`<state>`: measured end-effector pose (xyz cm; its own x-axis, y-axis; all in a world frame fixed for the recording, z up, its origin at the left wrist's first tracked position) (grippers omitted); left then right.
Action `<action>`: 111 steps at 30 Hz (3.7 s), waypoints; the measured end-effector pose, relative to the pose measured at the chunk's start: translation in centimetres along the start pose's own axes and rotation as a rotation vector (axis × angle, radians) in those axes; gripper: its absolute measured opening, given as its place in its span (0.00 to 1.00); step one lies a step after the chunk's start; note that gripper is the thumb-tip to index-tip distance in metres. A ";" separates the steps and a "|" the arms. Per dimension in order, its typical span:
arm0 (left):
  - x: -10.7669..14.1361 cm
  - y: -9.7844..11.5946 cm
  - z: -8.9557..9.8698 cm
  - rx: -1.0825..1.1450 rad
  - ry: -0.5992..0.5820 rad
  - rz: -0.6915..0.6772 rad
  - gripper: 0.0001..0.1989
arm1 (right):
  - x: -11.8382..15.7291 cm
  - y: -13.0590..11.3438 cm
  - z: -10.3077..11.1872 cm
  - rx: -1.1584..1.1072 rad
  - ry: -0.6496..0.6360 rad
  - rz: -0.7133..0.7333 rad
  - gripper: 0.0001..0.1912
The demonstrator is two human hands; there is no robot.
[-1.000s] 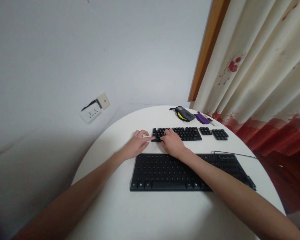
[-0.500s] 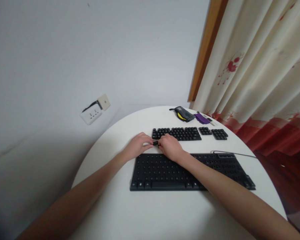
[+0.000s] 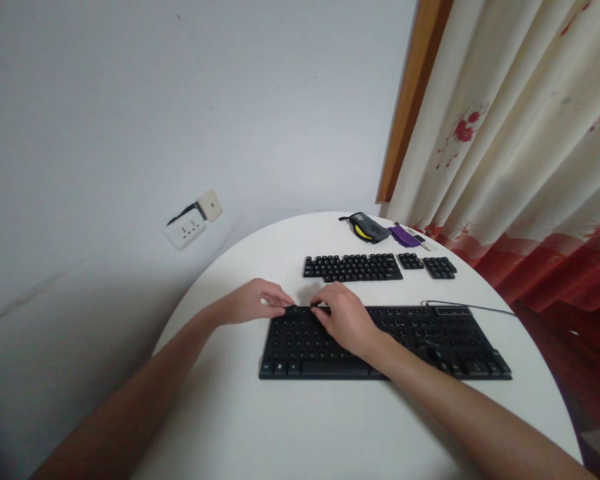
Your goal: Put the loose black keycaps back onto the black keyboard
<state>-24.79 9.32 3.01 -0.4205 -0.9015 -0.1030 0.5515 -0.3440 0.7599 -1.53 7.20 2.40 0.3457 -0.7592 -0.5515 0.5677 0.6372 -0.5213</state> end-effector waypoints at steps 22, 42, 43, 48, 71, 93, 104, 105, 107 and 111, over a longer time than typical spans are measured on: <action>3.2 2.9 -0.6 -0.059 -0.454 0.091 0.15 | 3.3 -0.1 -1.5 -0.176 0.053 0.028 0.05; 4.0 4.4 -1.6 -0.187 -0.373 0.043 0.09 | 4.9 -3.9 -1.0 -0.193 -0.061 0.245 0.05; 3.8 4.2 -1.7 -0.168 -0.384 0.076 0.08 | 5.0 -4.0 -1.1 -0.190 -0.075 0.244 0.05; 3.2 3.8 -1.8 -0.145 -0.380 0.097 0.05 | 5.1 -4.1 -1.5 -0.187 -0.099 0.242 0.03; 2.9 3.2 -1.8 -0.165 -0.385 0.100 0.10 | 4.9 -4.6 -1.0 -0.140 -0.180 0.317 0.07; 2.9 2.5 -1.2 -0.341 -0.216 -0.124 0.52 | 5.2 -5.0 -0.9 -0.060 -0.165 0.363 0.10; 2.9 2.0 -0.8 -0.309 -0.278 -0.129 0.56 | 5.1 -5.0 -0.9 -0.064 -0.202 0.357 0.11; 2.9 1.9 -0.9 -0.318 -0.279 -0.130 0.56 | 5.1 -5.0 -0.9 -0.064 -0.199 0.355 0.10; 2.8 1.9 -1.0 -0.324 -0.271 -0.139 0.56 | 5.1 -5.0 -0.8 -0.063 -0.191 0.354 0.10; 2.8 1.8 -1.1 -0.338 -0.265 -0.151 0.55 | 5.1 -5.0 -0.8 -0.054 -0.186 0.365 0.08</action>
<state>-24.16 5.89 3.37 -0.6598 -0.7514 0.0045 0.6555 -0.5726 0.4924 -3.20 0.24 1.71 0.6490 -0.4897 -0.5822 0.3441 0.8715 -0.3495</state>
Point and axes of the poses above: each hand's wrist, its own x-axis away from the middle knuckle, its own z-axis out of the back of the hand, y = z × x, the point moved 2 cm from there along -x, towards the middle knuckle, and after that the axes turned 13 degrees about y, right-handed, at the moved point
